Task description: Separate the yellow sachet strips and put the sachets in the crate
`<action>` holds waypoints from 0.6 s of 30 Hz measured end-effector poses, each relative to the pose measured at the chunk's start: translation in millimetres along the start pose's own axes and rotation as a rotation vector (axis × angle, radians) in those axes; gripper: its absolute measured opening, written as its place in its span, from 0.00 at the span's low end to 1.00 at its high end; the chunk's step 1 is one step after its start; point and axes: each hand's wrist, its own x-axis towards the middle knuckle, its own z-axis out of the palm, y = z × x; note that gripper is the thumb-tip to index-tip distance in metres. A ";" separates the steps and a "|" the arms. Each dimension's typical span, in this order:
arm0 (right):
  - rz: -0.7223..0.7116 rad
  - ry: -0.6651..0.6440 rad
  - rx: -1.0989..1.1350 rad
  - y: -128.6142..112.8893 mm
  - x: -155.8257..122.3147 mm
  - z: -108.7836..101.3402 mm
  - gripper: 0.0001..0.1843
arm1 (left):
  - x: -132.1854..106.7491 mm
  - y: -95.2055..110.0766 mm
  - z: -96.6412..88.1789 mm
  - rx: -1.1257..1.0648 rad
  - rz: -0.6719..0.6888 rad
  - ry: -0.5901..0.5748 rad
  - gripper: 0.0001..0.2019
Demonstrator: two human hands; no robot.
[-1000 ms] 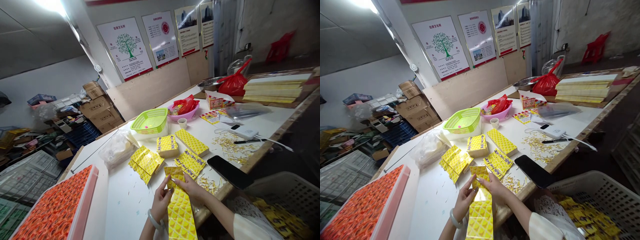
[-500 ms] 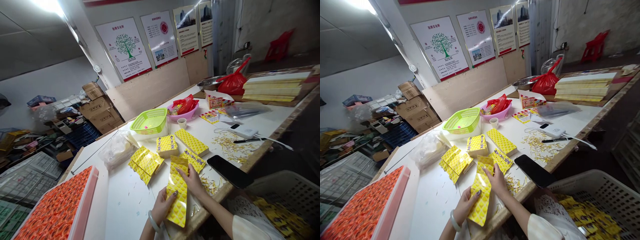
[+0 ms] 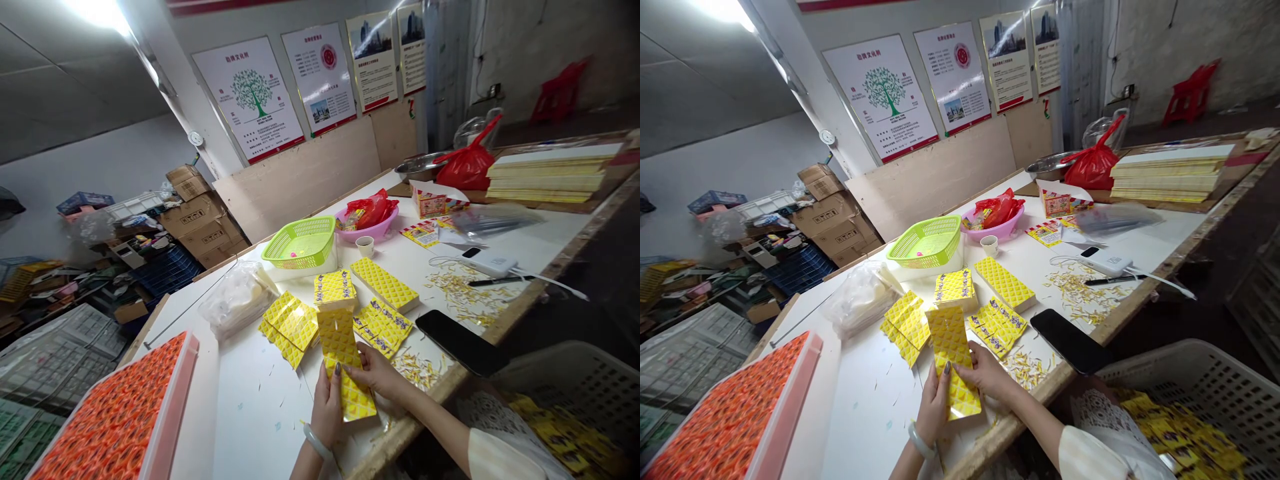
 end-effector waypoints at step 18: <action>0.298 -0.135 0.176 -1.0 14.3 -8.8 0.38 | 3.5 -18.3 -6.9 -0.333 -0.483 0.032 0.58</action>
